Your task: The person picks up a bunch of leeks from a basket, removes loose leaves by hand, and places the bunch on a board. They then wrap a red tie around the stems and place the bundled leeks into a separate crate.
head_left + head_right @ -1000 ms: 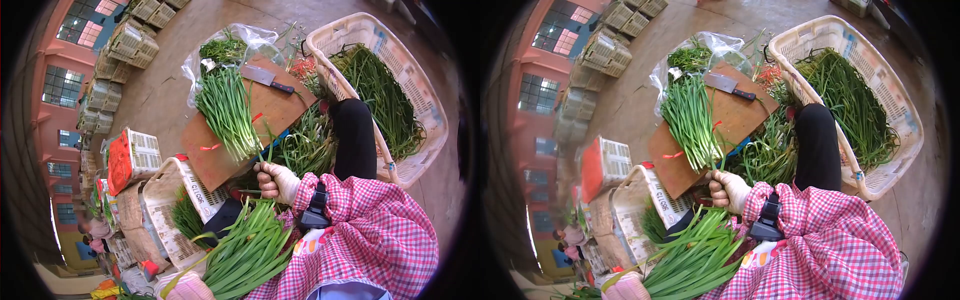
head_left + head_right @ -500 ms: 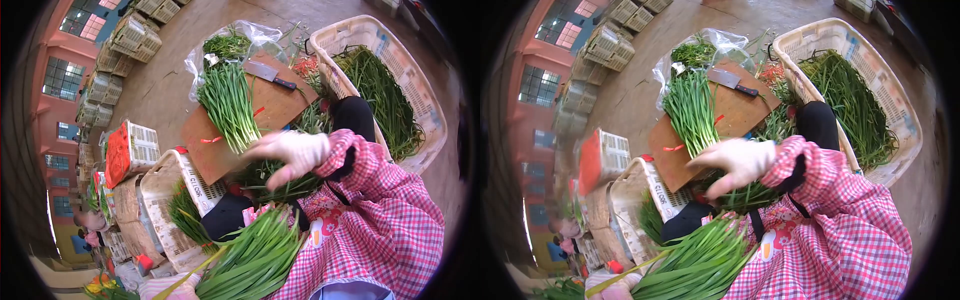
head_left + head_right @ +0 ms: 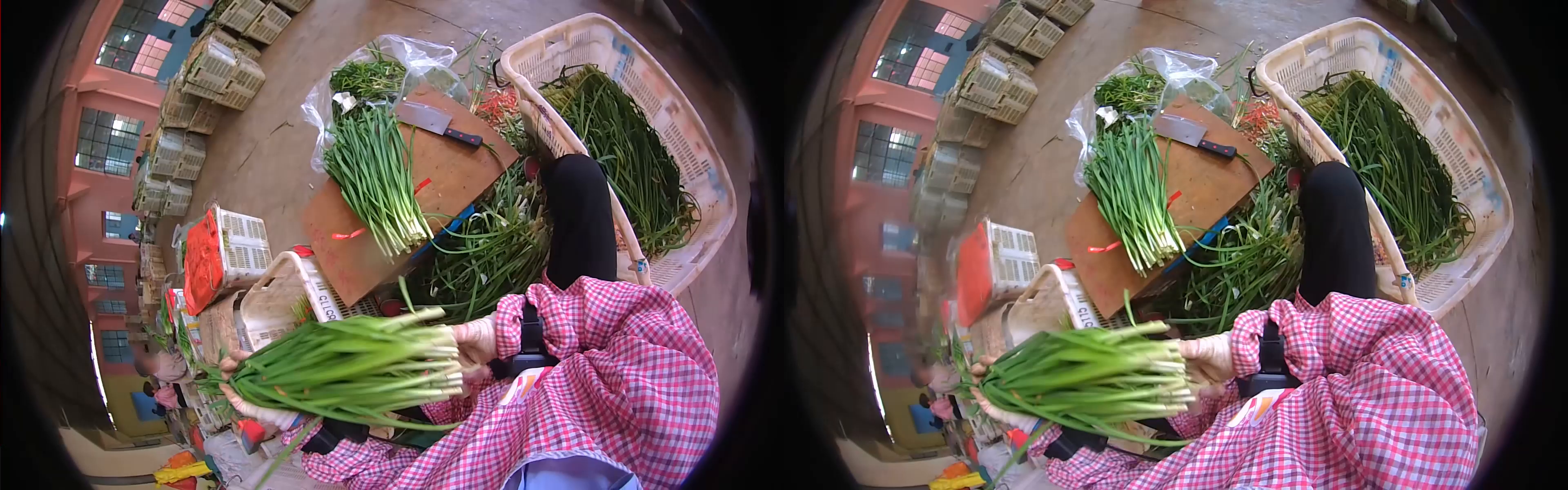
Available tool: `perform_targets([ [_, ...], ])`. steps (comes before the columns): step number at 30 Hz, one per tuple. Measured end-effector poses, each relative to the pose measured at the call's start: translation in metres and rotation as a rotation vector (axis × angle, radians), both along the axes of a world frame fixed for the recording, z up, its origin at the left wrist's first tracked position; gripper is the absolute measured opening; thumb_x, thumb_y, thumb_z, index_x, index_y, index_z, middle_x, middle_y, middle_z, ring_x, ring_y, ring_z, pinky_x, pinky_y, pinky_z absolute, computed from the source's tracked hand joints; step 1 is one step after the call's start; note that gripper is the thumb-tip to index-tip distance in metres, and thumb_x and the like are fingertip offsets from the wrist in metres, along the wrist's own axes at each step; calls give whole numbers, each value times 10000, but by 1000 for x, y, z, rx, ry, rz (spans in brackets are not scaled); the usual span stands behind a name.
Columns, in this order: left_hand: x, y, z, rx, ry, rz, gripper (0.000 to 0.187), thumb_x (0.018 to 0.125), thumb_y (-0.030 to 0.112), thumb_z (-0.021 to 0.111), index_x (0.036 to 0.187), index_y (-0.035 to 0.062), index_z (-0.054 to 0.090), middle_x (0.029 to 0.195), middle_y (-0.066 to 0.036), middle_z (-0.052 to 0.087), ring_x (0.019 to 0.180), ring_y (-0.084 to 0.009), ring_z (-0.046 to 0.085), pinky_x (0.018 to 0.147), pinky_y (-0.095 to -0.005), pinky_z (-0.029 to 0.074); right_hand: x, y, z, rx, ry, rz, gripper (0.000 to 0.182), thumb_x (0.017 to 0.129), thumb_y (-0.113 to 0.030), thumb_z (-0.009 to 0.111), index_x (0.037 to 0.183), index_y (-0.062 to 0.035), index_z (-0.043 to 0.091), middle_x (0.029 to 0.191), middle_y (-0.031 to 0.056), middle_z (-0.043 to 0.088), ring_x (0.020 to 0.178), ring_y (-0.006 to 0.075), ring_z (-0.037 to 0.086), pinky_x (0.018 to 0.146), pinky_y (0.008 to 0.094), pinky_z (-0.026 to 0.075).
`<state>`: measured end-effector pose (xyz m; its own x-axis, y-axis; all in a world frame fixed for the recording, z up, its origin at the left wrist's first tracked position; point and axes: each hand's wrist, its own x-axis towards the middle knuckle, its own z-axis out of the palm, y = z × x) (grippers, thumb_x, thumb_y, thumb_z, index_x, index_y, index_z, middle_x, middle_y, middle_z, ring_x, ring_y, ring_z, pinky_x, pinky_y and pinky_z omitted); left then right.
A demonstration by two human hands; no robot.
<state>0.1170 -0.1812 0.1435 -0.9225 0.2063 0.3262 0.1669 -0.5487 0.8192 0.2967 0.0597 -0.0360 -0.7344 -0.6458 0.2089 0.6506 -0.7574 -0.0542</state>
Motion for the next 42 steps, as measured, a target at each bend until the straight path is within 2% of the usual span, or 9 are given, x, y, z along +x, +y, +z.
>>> perform_targets([
  [4,-26,-29,-35,251,-246,131,235,913,279,506,930,72,615,1049,-36,616,1088,-263,523,1011,-464,391,14,31,6,341,75,75,374,904,-376,575,1098,-57,549,516,-30,419,393,44,352,339,201,217],
  [13,-33,-29,-47,369,-368,245,293,830,311,585,972,56,614,1016,-110,629,1096,-333,523,977,-547,364,30,130,55,381,109,-518,369,888,-305,596,1007,41,551,538,22,471,420,94,399,395,247,303],
  [15,-36,-35,-47,390,-375,263,263,817,298,600,930,61,606,973,-90,626,1074,-325,528,963,-549,371,30,147,65,857,159,-345,361,897,-303,577,1061,19,571,620,54,558,500,130,503,479,262,409],
  [17,-41,-50,-54,347,-318,213,277,817,302,599,943,56,608,1005,-97,624,1078,-323,526,981,-551,355,22,141,54,1935,855,-400,338,850,-257,593,1140,-83,583,862,122,653,813,277,635,727,360,500],
  [21,-28,-46,-47,330,-291,140,310,820,317,592,970,47,613,1079,-128,620,1111,-327,513,1005,-544,336,14,107,31,1504,619,-484,387,856,-206,577,1219,-74,547,1026,130,654,957,258,618,852,354,474],
  [27,-22,-33,-34,211,-351,347,438,824,384,576,1097,42,603,1211,-170,574,1174,-339,479,1028,-525,321,-33,28,1,868,-77,-289,419,907,-250,570,1289,-96,493,611,6,517,455,79,450,412,240,359],
  [33,-13,6,-27,271,-343,427,504,799,392,607,1165,48,563,1237,-165,550,1138,-338,504,999,-514,355,-61,-11,4,595,-30,-368,350,896,-267,596,1153,-32,563,673,10,571,386,88,404,367,246,299],
  [37,-17,7,-27,297,-383,440,454,801,380,602,1116,55,578,1154,-157,585,1084,-330,534,972,-499,383,-48,0,3,195,-85,-414,273,910,-316,573,998,-63,627,705,35,649,466,100,545,446,211,450],
  [42,-20,16,-39,365,-416,366,402,808,358,588,1047,34,586,1097,-156,597,1064,-331,538,966,-508,383,-41,17,23,767,-249,-460,333,940,-318,471,1088,-50,600,804,101,669,594,199,640,540,310,524],
])
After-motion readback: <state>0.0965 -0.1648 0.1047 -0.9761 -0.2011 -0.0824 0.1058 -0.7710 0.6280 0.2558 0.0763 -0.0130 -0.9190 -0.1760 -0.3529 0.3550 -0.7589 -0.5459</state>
